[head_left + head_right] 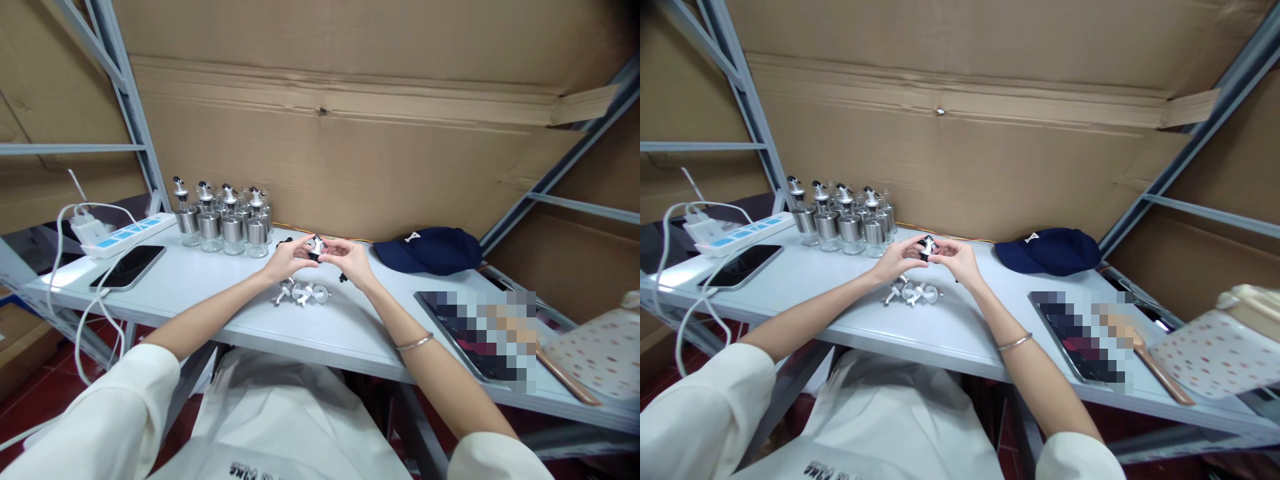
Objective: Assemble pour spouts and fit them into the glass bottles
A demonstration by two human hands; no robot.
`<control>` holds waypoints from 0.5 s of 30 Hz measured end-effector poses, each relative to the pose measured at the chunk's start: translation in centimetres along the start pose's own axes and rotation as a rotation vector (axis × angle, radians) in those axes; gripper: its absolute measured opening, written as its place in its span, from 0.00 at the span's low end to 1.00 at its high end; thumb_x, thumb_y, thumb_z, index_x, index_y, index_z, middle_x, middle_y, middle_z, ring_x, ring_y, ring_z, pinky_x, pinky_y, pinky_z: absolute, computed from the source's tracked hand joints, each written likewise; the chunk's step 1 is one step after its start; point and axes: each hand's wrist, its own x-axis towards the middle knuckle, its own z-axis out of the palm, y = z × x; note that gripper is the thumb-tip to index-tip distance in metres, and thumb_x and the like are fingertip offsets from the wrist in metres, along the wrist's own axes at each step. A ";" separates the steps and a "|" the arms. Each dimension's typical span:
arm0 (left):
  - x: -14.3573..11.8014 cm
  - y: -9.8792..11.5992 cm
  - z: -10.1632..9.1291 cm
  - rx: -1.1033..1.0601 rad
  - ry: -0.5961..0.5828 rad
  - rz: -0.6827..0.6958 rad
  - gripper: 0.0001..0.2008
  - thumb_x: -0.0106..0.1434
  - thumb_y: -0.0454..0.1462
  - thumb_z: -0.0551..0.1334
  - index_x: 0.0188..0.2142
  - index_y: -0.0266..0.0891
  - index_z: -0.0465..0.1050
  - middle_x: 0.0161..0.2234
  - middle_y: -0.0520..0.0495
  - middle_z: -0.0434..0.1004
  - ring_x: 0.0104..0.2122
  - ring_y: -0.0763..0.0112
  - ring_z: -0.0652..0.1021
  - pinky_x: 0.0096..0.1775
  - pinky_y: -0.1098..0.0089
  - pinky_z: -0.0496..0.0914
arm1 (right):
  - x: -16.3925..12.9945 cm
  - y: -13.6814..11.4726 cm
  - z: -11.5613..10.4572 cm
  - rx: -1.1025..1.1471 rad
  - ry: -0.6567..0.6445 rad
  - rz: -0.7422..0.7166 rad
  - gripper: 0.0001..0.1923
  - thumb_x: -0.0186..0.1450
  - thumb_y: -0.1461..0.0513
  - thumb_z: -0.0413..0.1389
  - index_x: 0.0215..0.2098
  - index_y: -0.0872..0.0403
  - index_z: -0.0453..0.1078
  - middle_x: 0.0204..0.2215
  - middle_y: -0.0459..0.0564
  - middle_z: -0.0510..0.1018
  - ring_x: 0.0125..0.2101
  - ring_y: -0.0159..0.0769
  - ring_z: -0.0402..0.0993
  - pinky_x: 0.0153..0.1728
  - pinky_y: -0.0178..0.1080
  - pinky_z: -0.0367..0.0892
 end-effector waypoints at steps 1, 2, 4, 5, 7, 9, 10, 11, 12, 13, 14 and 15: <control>0.0 0.0 0.0 0.000 0.001 0.003 0.36 0.47 0.34 0.69 0.56 0.34 0.63 0.39 0.43 0.78 0.37 0.66 0.79 0.46 0.63 0.72 | 0.0 0.0 0.1 0.012 -0.003 0.007 0.22 0.38 0.60 0.69 0.32 0.56 0.76 0.24 0.46 0.76 0.26 0.31 0.70 0.34 0.40 0.69; 0.0 0.0 0.0 0.002 0.001 0.005 0.36 0.47 0.34 0.69 0.56 0.33 0.63 0.39 0.43 0.78 0.37 0.66 0.79 0.46 0.63 0.72 | -0.1 -0.1 0.1 0.020 -0.007 0.011 0.22 0.38 0.60 0.69 0.32 0.56 0.75 0.24 0.46 0.76 0.26 0.32 0.70 0.34 0.41 0.69; 0.0 0.0 0.0 0.013 0.005 0.010 0.36 0.46 0.34 0.70 0.56 0.32 0.63 0.39 0.42 0.78 0.37 0.66 0.79 0.46 0.64 0.72 | -0.1 -0.1 0.3 0.022 -0.016 0.006 0.22 0.38 0.59 0.69 0.32 0.56 0.75 0.24 0.46 0.76 0.27 0.33 0.71 0.34 0.41 0.69; 0.0 0.0 0.0 0.023 0.012 0.015 0.36 0.46 0.35 0.70 0.56 0.32 0.62 0.38 0.42 0.78 0.37 0.66 0.79 0.46 0.64 0.72 | -0.1 -0.1 0.3 0.016 -0.021 -0.003 0.22 0.38 0.58 0.69 0.32 0.56 0.74 0.24 0.46 0.76 0.27 0.33 0.71 0.35 0.41 0.69; 0.0 0.0 0.0 0.060 0.028 0.031 0.36 0.47 0.35 0.70 0.56 0.32 0.62 0.38 0.43 0.78 0.37 0.66 0.79 0.45 0.65 0.72 | 0.0 -0.2 0.4 -0.010 -0.030 -0.035 0.22 0.40 0.57 0.68 0.33 0.56 0.73 0.25 0.46 0.75 0.28 0.33 0.71 0.35 0.41 0.69; 0.1 0.2 0.0 0.129 0.040 0.067 0.35 0.48 0.36 0.69 0.56 0.34 0.62 0.39 0.43 0.78 0.37 0.68 0.78 0.44 0.66 0.72 | -0.1 -0.3 0.5 -0.028 -0.037 -0.071 0.22 0.43 0.56 0.67 0.34 0.55 0.70 0.28 0.47 0.75 0.31 0.34 0.71 0.36 0.41 0.69; 0.1 0.3 0.0 0.179 0.039 0.096 0.35 0.49 0.36 0.69 0.56 0.35 0.62 0.40 0.43 0.77 0.37 0.68 0.78 0.44 0.66 0.72 | -0.1 -0.3 0.5 -0.027 -0.040 -0.080 0.22 0.44 0.56 0.67 0.35 0.54 0.69 0.30 0.47 0.75 0.33 0.35 0.72 0.36 0.40 0.69; 0.1 0.5 -0.1 0.234 0.036 0.129 0.34 0.50 0.36 0.69 0.56 0.37 0.62 0.41 0.43 0.77 0.38 0.68 0.77 0.44 0.67 0.71 | -0.1 -0.3 0.5 -0.016 -0.048 -0.077 0.22 0.46 0.56 0.66 0.36 0.53 0.67 0.32 0.48 0.75 0.34 0.35 0.72 0.37 0.40 0.69; 0.1 0.6 -0.1 0.289 0.032 0.166 0.34 0.51 0.36 0.68 0.56 0.37 0.61 0.42 0.43 0.77 0.39 0.69 0.77 0.44 0.68 0.71 | -0.1 -0.3 0.6 0.003 -0.061 -0.064 0.23 0.47 0.56 0.65 0.38 0.53 0.66 0.33 0.48 0.76 0.35 0.35 0.73 0.37 0.40 0.69; 0.1 0.8 -0.1 0.340 0.030 0.205 0.33 0.52 0.36 0.68 0.56 0.38 0.61 0.43 0.43 0.76 0.39 0.69 0.76 0.44 0.68 0.71 | -0.2 -0.3 0.6 0.028 -0.079 -0.045 0.24 0.48 0.55 0.65 0.40 0.52 0.64 0.33 0.48 0.76 0.36 0.36 0.73 0.37 0.40 0.70; 0.0 0.9 -0.1 0.385 0.029 0.241 0.32 0.53 0.36 0.67 0.56 0.38 0.61 0.43 0.43 0.75 0.40 0.69 0.75 0.43 0.68 0.70 | -0.2 -0.3 0.7 0.055 -0.101 -0.026 0.25 0.49 0.55 0.64 0.41 0.51 0.62 0.34 0.48 0.76 0.36 0.36 0.74 0.38 0.41 0.70; 0.0 1.0 -0.1 0.424 0.030 0.273 0.31 0.54 0.37 0.66 0.56 0.39 0.61 0.43 0.44 0.75 0.40 0.69 0.75 0.43 0.68 0.70 | -0.2 -0.2 0.7 0.078 -0.123 -0.014 0.26 0.50 0.55 0.64 0.43 0.50 0.61 0.34 0.48 0.76 0.36 0.36 0.74 0.38 0.41 0.70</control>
